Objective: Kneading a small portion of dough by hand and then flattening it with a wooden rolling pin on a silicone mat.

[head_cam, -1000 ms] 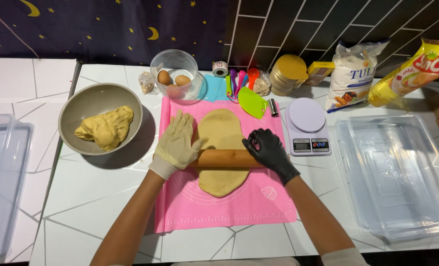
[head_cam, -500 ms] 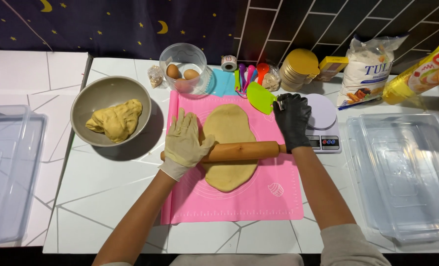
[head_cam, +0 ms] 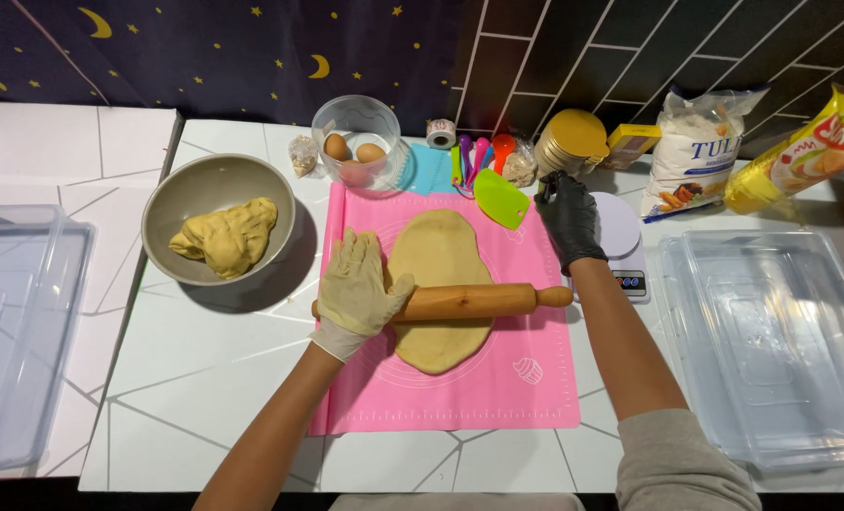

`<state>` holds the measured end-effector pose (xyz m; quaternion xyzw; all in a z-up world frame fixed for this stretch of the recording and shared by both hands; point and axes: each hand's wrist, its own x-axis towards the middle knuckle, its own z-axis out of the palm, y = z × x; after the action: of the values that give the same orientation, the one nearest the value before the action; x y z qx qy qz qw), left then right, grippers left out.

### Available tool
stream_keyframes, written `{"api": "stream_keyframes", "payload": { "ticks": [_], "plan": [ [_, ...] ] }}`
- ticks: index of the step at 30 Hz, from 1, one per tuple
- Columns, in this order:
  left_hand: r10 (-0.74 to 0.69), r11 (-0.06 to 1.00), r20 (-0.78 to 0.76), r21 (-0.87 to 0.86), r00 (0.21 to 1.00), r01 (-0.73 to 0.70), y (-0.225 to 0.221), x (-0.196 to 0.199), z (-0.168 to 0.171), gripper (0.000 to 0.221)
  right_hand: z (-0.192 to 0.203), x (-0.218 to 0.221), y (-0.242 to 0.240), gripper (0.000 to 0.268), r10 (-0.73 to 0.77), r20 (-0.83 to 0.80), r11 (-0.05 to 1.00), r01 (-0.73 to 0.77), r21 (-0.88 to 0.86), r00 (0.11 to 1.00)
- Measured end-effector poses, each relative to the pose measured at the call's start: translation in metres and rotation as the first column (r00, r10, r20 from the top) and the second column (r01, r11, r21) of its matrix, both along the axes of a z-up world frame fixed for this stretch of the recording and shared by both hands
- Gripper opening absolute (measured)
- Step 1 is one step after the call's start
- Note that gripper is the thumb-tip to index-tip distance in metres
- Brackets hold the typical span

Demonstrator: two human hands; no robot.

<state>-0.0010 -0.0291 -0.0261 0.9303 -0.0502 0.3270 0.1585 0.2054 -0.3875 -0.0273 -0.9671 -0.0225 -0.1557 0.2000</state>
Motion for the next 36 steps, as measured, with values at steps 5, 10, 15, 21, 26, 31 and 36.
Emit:
{"api": "stream_keyframes", "payload": {
  "ticks": [5, 10, 15, 21, 26, 31, 36],
  "plan": [
    [0.002, 1.000, 0.057, 0.012, 0.998, -0.002, 0.002, 0.005, -0.010, 0.087, -0.022, 0.007, -0.012, 0.037, 0.061, 0.183, 0.993, -0.041, -0.113, 0.981],
    [-0.020, 1.000, 0.129, 0.022, 0.991, 0.017, 0.001, 0.003, -0.008, 0.082, 0.041, -0.077, 0.010, 0.028, 0.057, 0.431, 0.981, 0.031, -0.194, 0.901],
    [-0.059, 0.997, 0.135, 0.050, 0.989, 0.052, -0.003, -0.015, 0.004, 0.079, 0.011, -0.157, 0.040, 0.014, 0.273, 0.364, 0.940, -0.166, -0.300, 0.891],
    [-0.166, 0.986, 0.208, 0.006, 0.964, 0.168, 0.013, 0.021, 0.029, 0.061, -0.001, -0.134, 0.057, 0.027, 0.210, 0.319, 0.936, -0.096, -0.338, 0.924],
    [-0.210, 0.976, 0.160, -0.019, 0.965, 0.215, 0.022, 0.075, 0.029, 0.050, 0.004, -0.089, 0.059, 0.030, 0.191, 0.088, 0.976, -0.199, 0.088, 0.978],
    [-0.155, 0.958, -0.424, 0.156, 0.892, 0.240, 0.018, 0.032, 0.025, 0.083, 0.012, -0.130, 0.053, 0.019, 0.332, 0.090, 0.932, -0.312, -0.182, 0.939],
    [-0.263, 0.936, -0.289, 0.153, 0.920, 0.316, 0.016, -0.022, 0.008, 0.085, 0.026, -0.189, 0.046, 0.037, 0.386, -0.017, 0.884, -0.375, -0.280, 0.922]
  ]
}}
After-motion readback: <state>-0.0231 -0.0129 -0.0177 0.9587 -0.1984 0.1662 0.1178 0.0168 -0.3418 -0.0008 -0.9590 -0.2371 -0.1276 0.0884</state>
